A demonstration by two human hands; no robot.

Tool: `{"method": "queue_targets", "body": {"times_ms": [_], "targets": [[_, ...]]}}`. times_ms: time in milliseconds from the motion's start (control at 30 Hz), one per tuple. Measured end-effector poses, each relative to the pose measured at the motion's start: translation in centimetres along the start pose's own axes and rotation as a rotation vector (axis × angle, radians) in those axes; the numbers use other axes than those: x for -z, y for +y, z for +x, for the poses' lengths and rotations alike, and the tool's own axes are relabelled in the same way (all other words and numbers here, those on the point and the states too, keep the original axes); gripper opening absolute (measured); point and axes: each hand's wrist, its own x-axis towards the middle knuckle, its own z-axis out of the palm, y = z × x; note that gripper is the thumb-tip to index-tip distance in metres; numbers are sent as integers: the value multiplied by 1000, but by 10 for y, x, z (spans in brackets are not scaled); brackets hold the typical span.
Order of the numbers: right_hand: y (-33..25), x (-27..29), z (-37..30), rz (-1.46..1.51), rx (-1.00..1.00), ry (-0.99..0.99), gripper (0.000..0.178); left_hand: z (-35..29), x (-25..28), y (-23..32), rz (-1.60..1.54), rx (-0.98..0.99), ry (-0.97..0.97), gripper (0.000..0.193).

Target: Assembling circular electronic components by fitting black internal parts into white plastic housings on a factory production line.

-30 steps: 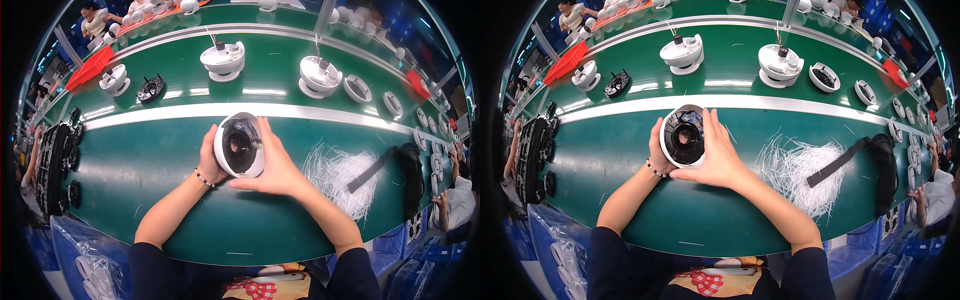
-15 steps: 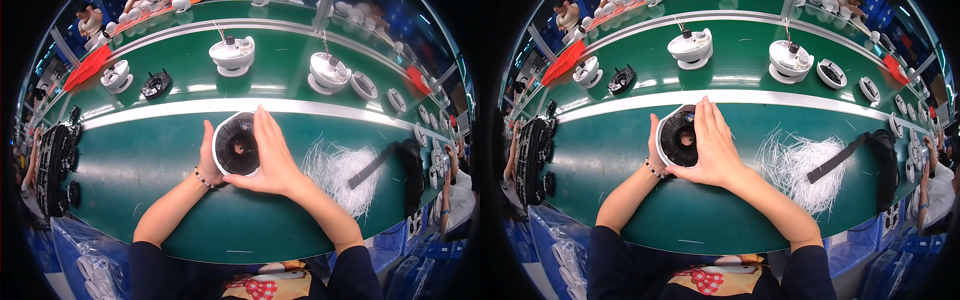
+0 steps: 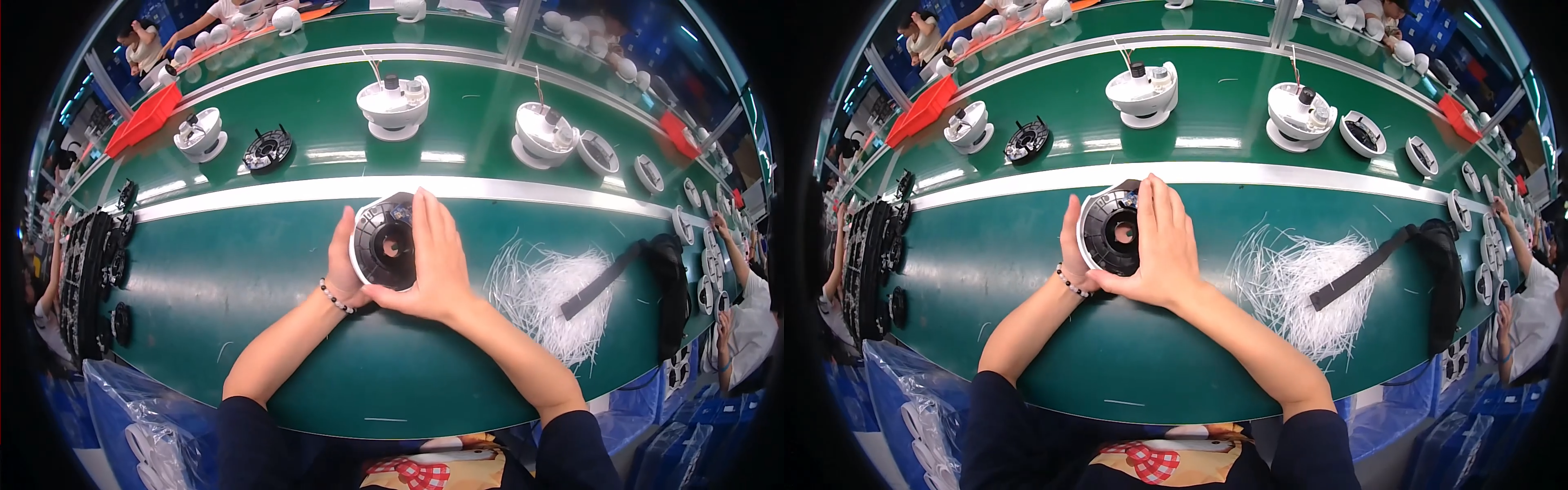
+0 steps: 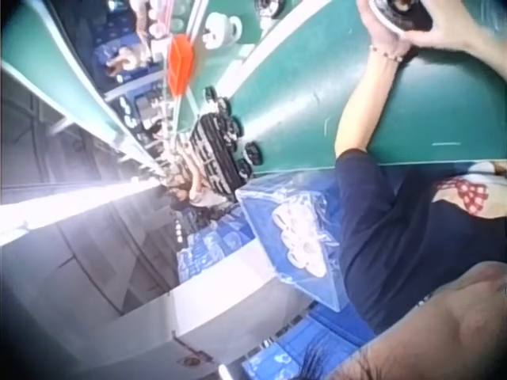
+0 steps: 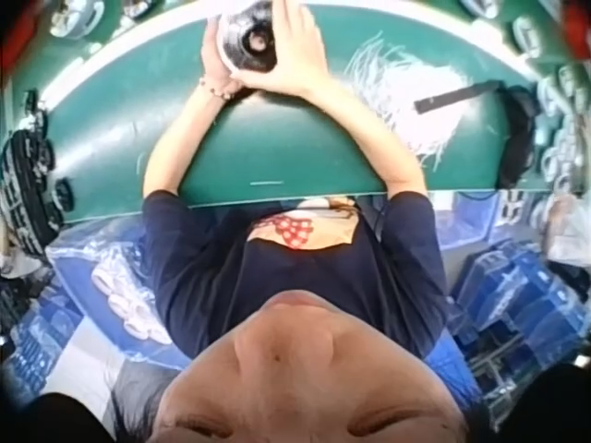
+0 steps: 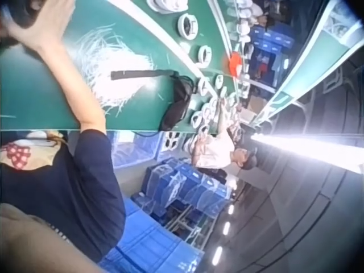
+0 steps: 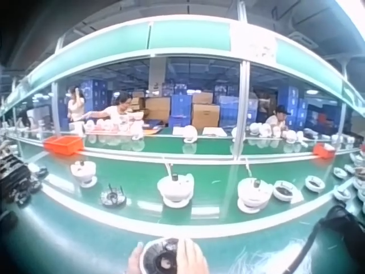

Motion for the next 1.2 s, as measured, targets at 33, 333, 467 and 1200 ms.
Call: {"method": "queue_targets", "body": {"times_ms": [33,333,467,1200], "targets": [[0,2,1,1,-3,0,111,0,3,4,-58,69,-66,64],[-1,-10,8,99,220,17,109,-10,19,23,-95,168,-150,42],[-4,-21,10,133,250,59,110,-17,21,29,-74,119,-149,43],[138,180,-60,-594,-444,222,18,135,96,193,2179,-666,540,37]]}}
